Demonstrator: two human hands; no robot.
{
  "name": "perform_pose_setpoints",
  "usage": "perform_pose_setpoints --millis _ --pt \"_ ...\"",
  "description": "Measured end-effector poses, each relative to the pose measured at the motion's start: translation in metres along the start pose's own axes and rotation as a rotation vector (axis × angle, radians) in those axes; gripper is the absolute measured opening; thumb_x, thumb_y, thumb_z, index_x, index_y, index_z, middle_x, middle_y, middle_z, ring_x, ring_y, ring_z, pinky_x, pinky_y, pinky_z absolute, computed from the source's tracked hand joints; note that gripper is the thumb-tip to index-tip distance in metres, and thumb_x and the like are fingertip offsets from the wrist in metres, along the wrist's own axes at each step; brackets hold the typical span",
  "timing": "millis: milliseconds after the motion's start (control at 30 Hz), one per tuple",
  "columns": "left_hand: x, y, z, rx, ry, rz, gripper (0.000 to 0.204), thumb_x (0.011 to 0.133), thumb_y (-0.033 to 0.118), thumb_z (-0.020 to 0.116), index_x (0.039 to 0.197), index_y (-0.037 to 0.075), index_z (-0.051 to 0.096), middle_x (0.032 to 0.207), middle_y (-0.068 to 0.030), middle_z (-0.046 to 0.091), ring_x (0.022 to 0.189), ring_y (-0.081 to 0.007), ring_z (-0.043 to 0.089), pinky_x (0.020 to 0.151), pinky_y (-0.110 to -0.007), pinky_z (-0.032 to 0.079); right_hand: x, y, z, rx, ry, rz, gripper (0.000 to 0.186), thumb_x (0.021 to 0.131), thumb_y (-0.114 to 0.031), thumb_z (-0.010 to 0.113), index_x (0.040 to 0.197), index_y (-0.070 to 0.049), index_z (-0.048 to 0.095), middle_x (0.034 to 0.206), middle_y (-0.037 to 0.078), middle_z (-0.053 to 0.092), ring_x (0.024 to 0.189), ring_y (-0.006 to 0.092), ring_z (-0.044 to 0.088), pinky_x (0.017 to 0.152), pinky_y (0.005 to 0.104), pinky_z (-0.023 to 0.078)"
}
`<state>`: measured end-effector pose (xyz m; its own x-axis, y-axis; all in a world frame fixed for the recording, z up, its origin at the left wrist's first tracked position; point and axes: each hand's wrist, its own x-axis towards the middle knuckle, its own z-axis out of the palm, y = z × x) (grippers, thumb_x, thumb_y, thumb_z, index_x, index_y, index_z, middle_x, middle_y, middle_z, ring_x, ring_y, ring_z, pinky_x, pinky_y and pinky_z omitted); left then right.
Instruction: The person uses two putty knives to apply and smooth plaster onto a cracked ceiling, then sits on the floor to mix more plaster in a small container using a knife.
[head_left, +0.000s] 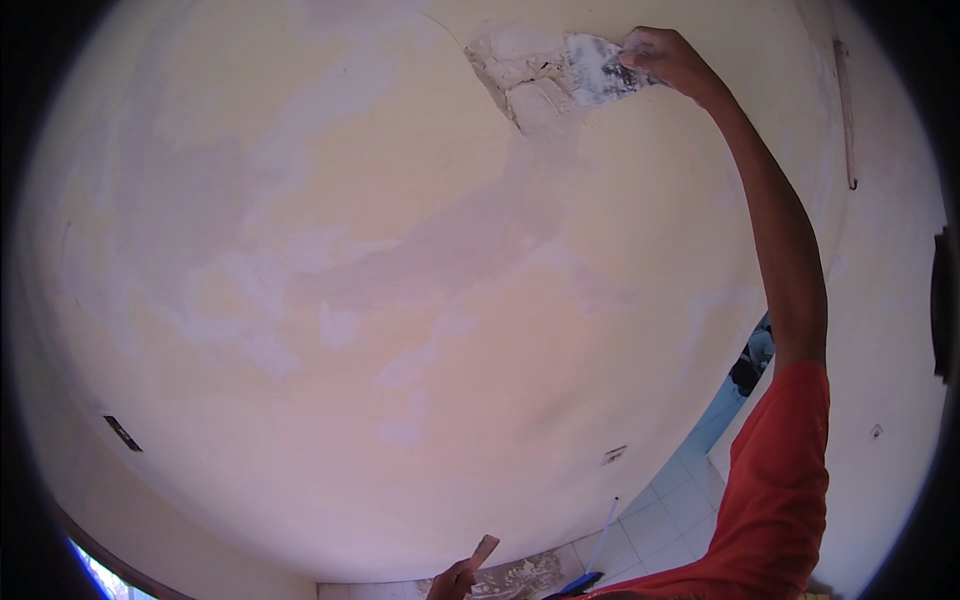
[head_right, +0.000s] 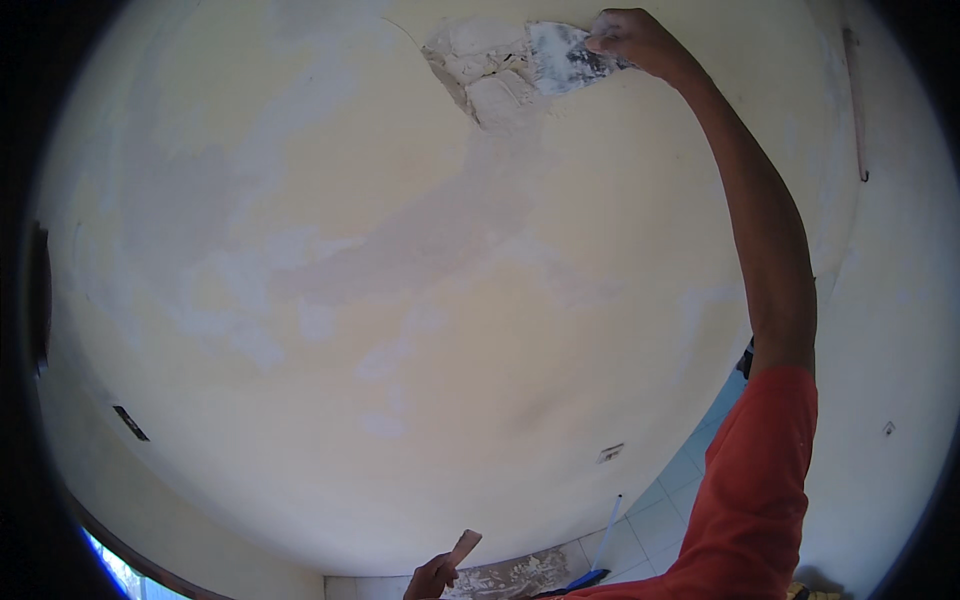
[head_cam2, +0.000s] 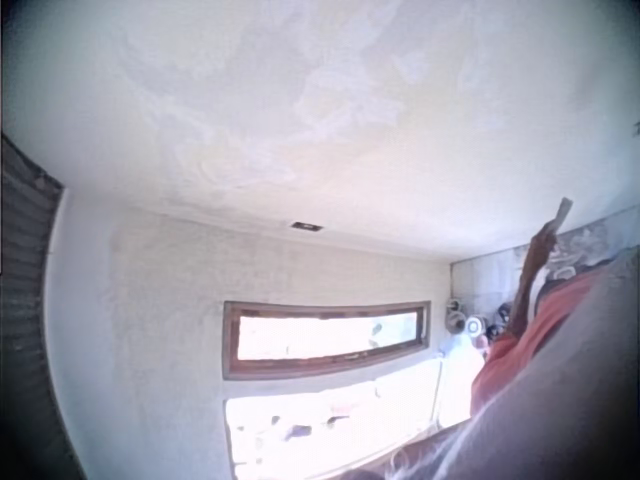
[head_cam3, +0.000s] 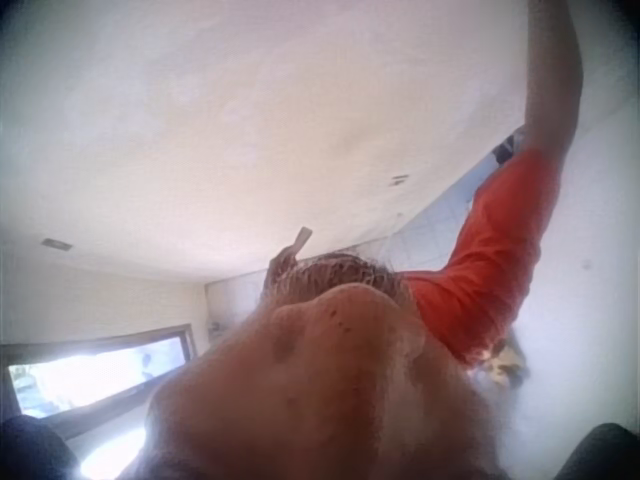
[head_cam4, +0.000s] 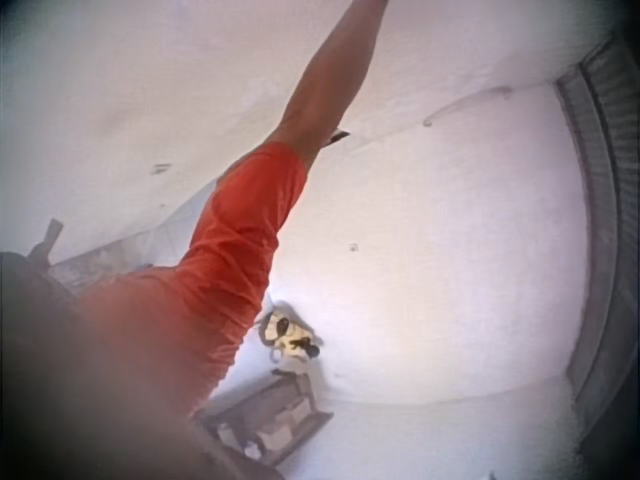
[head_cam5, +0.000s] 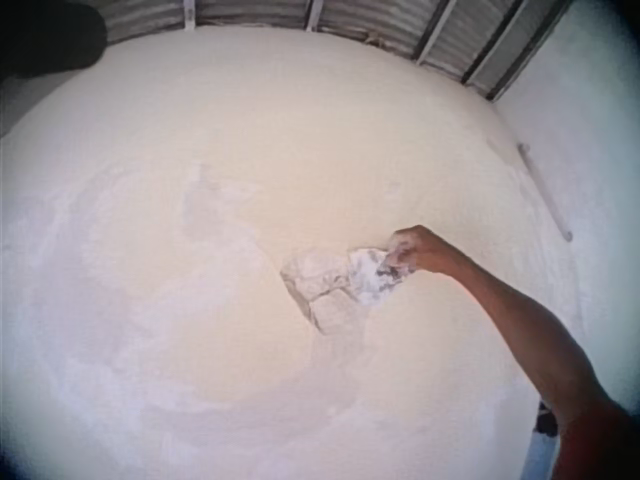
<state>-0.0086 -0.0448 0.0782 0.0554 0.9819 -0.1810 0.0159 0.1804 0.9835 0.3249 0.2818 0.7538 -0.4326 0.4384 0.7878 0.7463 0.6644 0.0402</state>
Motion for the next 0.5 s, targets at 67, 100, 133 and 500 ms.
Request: perform_pose_setpoints --millis 67,100,133,500 --pt "0.000 0.006 -0.001 0.000 -0.023 -0.022 0.023 0.098 0.021 0.057 0.115 0.007 0.063 0.078 0.0080 0.052 0.073 -0.0058 0.046 0.062 -0.025 0.036 0.001 0.007 -0.002 -0.014 0.009 -0.003 0.027 0.089 -0.028 0.066 0.098 -0.002 0.065 0.079 0.001 0.060 0.073 0.0111 0.053 0.068 0.0285 0.043" --pt "0.001 0.002 -0.001 0.000 -0.024 -0.025 0.023 0.098 0.021 0.057 0.115 0.007 0.063 0.078 0.0080 0.052 0.073 -0.0058 0.046 0.062 -0.025 0.036 0.000 0.013 -0.003 -0.027 0.018 -0.006 0.027 0.089 -0.027 0.066 0.097 -0.002 0.065 0.079 0.002 0.060 0.073 0.0112 0.053 0.068 0.0284 0.043" --pt "0.003 -0.006 -0.001 0.008 -0.002 -0.014 0.022 0.097 0.021 0.057 0.114 0.007 0.063 0.078 0.0079 0.052 0.073 -0.0058 0.046 0.062 -0.025 0.036 -0.001 0.019 -0.004 -0.027 0.016 -0.004 0.027 0.089 -0.027 0.066 0.097 -0.002 0.065 0.079 0.002 0.060 0.073 0.0112 0.053 0.068 0.0284 0.043" --pt "-0.002 -0.005 0.000 0.114 0.010 0.048 0.025 0.094 0.019 0.062 0.114 0.005 0.063 0.078 0.0041 0.055 0.072 -0.0089 0.049 0.061 -0.028 0.038 -0.021 0.005 -0.019 0.397 0.242 0.205 0.029 0.087 -0.033 0.069 0.099 -0.006 0.067 0.080 0.002 0.064 0.071 0.0099 0.058 0.062 0.0288 0.046"
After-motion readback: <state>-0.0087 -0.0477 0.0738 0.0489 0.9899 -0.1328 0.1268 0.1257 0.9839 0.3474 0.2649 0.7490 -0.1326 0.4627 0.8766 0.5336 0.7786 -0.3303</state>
